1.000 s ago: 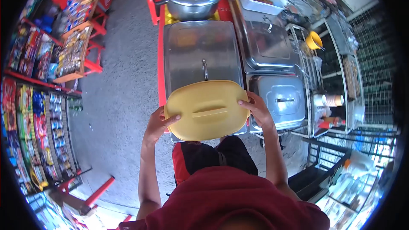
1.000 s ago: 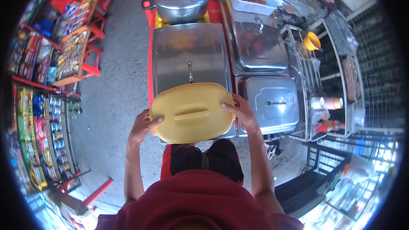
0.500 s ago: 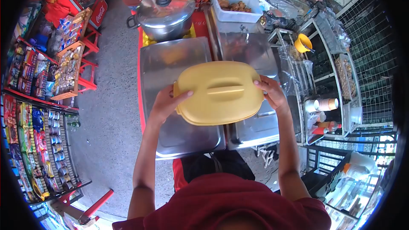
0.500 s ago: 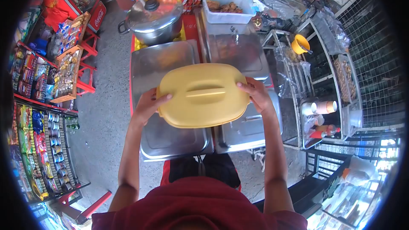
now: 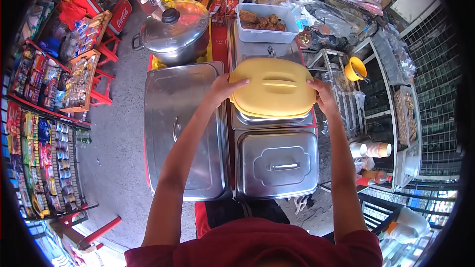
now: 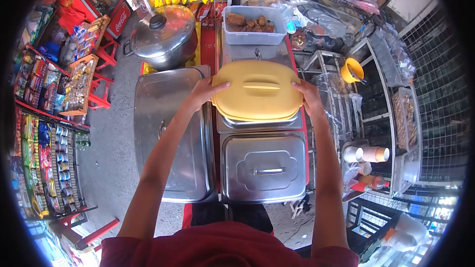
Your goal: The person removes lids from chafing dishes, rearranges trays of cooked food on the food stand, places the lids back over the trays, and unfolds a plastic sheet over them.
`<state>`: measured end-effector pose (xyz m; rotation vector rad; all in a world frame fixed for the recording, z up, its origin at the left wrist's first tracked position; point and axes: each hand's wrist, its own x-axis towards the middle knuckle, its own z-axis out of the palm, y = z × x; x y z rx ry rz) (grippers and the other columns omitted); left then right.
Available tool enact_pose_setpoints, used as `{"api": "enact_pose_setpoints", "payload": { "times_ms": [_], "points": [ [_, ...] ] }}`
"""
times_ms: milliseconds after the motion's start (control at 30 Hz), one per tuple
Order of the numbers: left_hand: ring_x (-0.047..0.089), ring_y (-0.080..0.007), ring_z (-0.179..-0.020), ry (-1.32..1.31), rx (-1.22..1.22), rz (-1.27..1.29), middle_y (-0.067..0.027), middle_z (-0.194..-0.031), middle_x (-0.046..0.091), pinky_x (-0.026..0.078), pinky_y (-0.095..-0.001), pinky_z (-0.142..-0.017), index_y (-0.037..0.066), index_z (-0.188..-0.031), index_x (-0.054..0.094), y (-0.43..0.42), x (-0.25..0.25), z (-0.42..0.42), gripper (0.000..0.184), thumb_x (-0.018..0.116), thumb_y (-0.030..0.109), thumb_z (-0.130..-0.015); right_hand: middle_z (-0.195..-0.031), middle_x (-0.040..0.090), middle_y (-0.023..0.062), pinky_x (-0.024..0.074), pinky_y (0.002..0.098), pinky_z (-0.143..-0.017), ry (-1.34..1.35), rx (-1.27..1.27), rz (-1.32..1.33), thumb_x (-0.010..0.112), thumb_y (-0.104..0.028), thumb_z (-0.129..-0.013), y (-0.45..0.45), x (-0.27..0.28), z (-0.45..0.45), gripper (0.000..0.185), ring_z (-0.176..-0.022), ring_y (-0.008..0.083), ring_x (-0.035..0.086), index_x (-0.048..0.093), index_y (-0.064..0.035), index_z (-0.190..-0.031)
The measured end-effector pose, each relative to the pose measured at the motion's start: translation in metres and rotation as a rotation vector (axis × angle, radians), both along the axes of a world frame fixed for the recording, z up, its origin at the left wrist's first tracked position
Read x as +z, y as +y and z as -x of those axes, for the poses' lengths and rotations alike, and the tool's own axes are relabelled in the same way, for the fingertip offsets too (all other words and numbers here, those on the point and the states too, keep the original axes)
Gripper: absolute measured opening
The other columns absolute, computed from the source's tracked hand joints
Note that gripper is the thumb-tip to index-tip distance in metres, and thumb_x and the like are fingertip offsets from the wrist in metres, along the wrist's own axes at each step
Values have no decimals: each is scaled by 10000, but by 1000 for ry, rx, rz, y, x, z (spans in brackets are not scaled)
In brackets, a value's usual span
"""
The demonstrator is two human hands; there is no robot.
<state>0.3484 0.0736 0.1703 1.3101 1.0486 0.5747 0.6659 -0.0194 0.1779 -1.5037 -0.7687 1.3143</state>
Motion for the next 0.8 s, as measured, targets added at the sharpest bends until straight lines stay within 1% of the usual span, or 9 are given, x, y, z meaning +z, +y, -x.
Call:
{"api": "enact_pose_setpoints", "payload": {
  "times_ms": [67, 167, 333, 433, 533, 600, 667, 733, 800],
  "points": [
    [629, -129, -758, -7, 11, -12, -80, -908, 636, 509, -233, -627, -35, -1086, 562, 2, -6, -3, 537, 685, 363, -748, -833, 602, 21, 459, 208, -580, 32, 14, -7, 653, -266, -766, 4, -9, -4, 418, -689, 79, 576, 565, -6, -1080],
    [616, -145, -811, -12, 56, 65, -97, -893, 646, 472, -259, -726, -54, -1025, 593, 4, 0, -4, 484, 707, 318, -738, -832, 600, 21, 437, 199, -562, 71, -6, -24, 648, -271, -771, 5, -12, -3, 410, -673, 72, 562, 569, -7, -1075],
    [608, -180, -866, 67, 88, -70, -157, -995, 610, 468, -277, -756, -57, -1168, 491, 3, -21, 21, 600, 666, 357, -771, -835, 603, 38, 435, 206, -611, -77, -48, -40, 627, -271, -796, -2, -10, 5, 415, -715, 82, 563, 552, 6, -1095],
    [605, -205, -892, -18, 207, -127, -174, -1030, 588, 474, -283, -760, -38, -1196, 466, -23, -25, 62, 542, 639, 297, -807, -913, 599, 103, 452, 271, -737, -689, -318, -287, 605, -170, -809, -8, -32, 10, 401, -825, 168, 575, 508, 28, -1143],
    [607, -205, -894, -152, 268, -2, -156, -1022, 591, 483, -280, -750, -33, -1148, 504, -57, -8, 127, 393, 598, 195, -843, -952, 594, 101, 451, 280, -749, -846, -533, -529, 567, -109, -821, -42, 15, 85, 316, -842, 175, 570, 534, 24, -1106],
    [608, -182, -870, -124, 357, -130, -121, -1018, 597, 492, -268, -729, -23, -1097, 538, -80, -4, 174, 269, 556, 102, -859, -973, 592, 89, 453, 275, -764, -608, -411, -431, 522, -68, -842, -64, 24, 142, 229, -869, 181, 570, 564, 21, -1048],
    [614, -159, -811, -6, 504, -260, -88, -972, 608, 498, -272, -706, -10, -1052, 561, -99, -19, 221, 211, 531, 78, -863, -971, 593, 79, 452, 265, -788, 80, -199, -436, 520, -52, -848, -83, -9, 200, 170, -901, 166, 567, 584, 16, -990],
    [610, -185, -830, 134, 553, -352, -98, -964, 604, 492, -292, -734, 0, -1041, 566, -119, -27, 259, 205, 530, 67, -851, -912, 607, 60, 462, 259, -781, -184, 49, -276, 524, -41, -845, -88, 4, 282, 179, -876, 145, 579, 572, 2, -1011],
    [606, -211, -849, 291, 613, -440, -109, -955, 601, 487, -311, -762, 10, -1029, 571, -127, -25, 298, 201, 529, 55, -839, -825, 618, 55, 474, 253, -739, -118, 173, -245, 551, -73, -835, -83, -1, 342, 239, -823, 130, 599, 541, -11, -1066]
  ]
}}
